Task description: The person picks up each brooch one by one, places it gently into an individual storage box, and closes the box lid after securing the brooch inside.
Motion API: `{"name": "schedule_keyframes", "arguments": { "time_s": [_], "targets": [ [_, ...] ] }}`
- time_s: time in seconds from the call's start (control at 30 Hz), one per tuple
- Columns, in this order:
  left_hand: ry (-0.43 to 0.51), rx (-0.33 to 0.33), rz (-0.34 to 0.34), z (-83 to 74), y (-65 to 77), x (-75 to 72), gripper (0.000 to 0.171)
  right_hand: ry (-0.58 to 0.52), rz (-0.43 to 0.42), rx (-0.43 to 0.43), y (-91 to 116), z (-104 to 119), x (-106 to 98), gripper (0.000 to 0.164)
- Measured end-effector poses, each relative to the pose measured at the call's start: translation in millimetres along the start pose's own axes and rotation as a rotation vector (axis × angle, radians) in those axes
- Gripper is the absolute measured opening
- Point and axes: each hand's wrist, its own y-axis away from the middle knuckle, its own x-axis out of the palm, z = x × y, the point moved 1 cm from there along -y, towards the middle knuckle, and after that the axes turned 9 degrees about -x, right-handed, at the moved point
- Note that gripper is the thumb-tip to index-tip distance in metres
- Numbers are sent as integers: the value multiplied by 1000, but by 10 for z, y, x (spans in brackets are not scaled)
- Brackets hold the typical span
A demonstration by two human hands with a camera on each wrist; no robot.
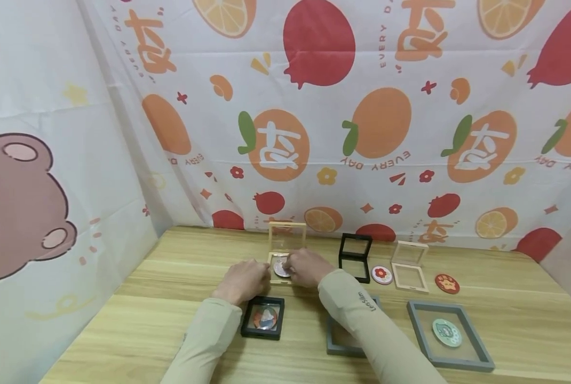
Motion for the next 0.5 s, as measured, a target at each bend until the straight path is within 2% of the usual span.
{"name": "schedule_keyframes", "arguments": {
  "time_s": [0.13,0.23,0.37,0.5],
  "targets": [
    [19,-25,-1,6,-29,-18,12,-93,-26,58,67,-30,-44,18],
    [26,-64,-56,40,-34,-56,5,-136,-38,134,109,-76,-104,23],
    [19,-76,-135,84,-45,-135,10,-135,-85,189,160,-174,-167,18],
    [16,-77,-155,112,-81,-194,12,-185,-113,248,200,-246,-205,15]
  ]
}}
